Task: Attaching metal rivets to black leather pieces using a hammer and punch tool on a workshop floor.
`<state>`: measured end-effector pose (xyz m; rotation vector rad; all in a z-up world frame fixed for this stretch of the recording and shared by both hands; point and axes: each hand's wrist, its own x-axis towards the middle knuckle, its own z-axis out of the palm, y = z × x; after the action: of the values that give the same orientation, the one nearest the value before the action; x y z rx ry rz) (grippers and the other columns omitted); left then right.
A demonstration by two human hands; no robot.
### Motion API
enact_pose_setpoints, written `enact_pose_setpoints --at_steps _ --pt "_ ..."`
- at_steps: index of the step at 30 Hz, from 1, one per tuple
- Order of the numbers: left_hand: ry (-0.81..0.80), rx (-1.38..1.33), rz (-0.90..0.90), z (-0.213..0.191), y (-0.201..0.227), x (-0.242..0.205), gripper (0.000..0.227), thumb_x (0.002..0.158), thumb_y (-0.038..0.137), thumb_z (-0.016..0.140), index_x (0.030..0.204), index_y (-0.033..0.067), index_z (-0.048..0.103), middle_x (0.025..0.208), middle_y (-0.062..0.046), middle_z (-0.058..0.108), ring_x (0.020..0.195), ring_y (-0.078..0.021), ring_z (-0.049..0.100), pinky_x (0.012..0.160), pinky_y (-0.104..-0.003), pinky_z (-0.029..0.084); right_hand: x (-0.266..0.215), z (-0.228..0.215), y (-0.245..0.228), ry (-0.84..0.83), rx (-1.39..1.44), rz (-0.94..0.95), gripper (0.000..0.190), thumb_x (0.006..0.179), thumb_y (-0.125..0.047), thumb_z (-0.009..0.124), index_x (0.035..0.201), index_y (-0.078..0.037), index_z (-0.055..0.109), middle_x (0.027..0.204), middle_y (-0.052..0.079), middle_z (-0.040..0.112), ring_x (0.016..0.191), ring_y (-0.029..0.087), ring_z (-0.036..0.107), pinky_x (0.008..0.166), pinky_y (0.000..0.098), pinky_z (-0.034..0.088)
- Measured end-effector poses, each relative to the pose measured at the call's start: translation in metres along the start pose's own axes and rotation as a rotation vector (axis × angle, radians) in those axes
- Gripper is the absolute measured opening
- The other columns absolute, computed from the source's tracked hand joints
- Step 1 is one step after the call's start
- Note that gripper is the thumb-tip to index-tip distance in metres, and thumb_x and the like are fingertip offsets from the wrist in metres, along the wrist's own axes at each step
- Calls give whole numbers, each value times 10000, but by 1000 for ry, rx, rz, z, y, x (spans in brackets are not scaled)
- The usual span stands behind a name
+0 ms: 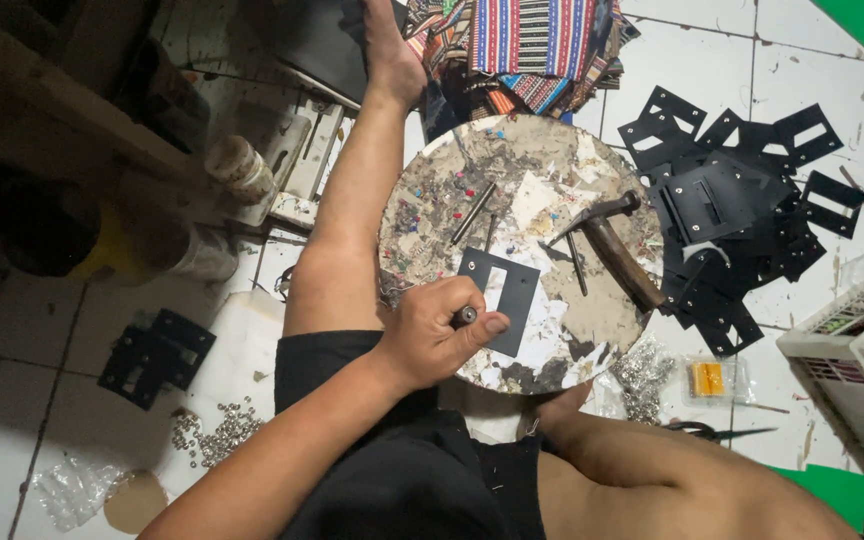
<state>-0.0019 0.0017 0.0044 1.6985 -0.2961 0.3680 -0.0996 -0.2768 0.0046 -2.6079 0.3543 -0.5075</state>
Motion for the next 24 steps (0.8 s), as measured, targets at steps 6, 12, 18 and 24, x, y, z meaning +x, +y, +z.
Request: enact_pose_setpoints --at_steps 6,12,18,24 --pt "-133 156 -110 -26 -9 -23 216 1004 315 596 955 105 611 865 -42 629 757 -194 606 707 -321 462 37 -37 -131 -128 -80 -126 247 937 -55 785 793 -244 849 585 -348 469 711 -168 479 507 94 282" --pt "129 -109 -519 -72 -51 -94 294 1090 252 468 1054 3 620 891 -108 651 803 -180 680 797 -271 572 61 -66 -198 41 -680 239 197 839 -167 903 770 -330 817 573 -173 600 741 -29 658 516 174 379" --pt "361 14 -749 -106 -75 -177 387 1100 319 455 1006 -7 641 920 -154 705 841 -213 715 770 -305 623 86 -89 -199 -325 -406 108 139 745 -380 766 832 -371 873 640 -93 731 796 97 715 561 242 435" --pt "449 65 -987 -109 -62 -201 196 1048 264 579 1045 79 645 622 -32 481 511 -134 445 436 -287 368 80 21 48 -280 -283 102 208 854 -357 748 1008 -247 834 818 16 739 904 183 697 712 321 451"
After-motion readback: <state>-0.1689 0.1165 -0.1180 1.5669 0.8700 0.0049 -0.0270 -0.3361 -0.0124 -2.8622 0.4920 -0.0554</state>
